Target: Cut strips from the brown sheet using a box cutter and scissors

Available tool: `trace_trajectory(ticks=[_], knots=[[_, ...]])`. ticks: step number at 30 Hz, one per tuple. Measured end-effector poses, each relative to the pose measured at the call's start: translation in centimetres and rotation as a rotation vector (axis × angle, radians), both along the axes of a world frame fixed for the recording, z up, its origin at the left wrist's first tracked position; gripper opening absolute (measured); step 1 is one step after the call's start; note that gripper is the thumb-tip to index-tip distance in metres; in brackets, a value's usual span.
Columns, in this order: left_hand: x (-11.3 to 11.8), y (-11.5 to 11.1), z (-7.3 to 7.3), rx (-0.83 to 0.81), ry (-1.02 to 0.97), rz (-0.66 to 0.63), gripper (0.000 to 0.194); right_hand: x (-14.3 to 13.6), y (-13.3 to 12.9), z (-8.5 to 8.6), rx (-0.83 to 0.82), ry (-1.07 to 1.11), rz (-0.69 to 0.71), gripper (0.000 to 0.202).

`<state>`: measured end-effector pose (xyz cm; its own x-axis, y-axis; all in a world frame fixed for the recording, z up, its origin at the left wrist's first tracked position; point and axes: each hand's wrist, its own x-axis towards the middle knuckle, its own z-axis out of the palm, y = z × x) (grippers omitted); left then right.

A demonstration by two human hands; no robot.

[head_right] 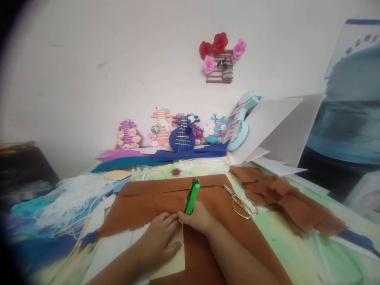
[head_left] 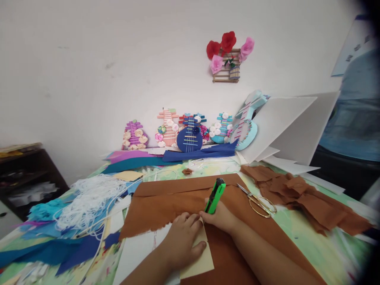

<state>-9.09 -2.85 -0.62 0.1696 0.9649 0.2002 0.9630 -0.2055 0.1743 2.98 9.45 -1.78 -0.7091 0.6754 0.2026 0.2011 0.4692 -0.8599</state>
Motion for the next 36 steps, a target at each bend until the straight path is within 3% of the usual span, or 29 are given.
trace_trajectory(ticks=[9, 23, 29, 36], knots=[[0.00, -0.04, 0.10, -0.028, 0.022, -0.001, 0.038, 0.12, 0.57, -0.12, -0.111, 0.065, 0.027, 0.026], [-0.04, -0.05, -0.13, -0.009, -0.017, -0.022, 0.043, 0.09, -0.18, -0.06, -0.006, -0.022, 0.013, 0.025], [0.11, -0.04, -0.08, 0.002, -0.033, -0.024, 0.039, 0.15, -0.37, -0.18, 0.005, -0.033, 0.059, 0.026], [-0.05, -0.06, -0.20, 0.011, -0.026, -0.030, 0.039, 0.09, -0.21, -0.33, -0.025, 0.009, 0.006, 0.028]])
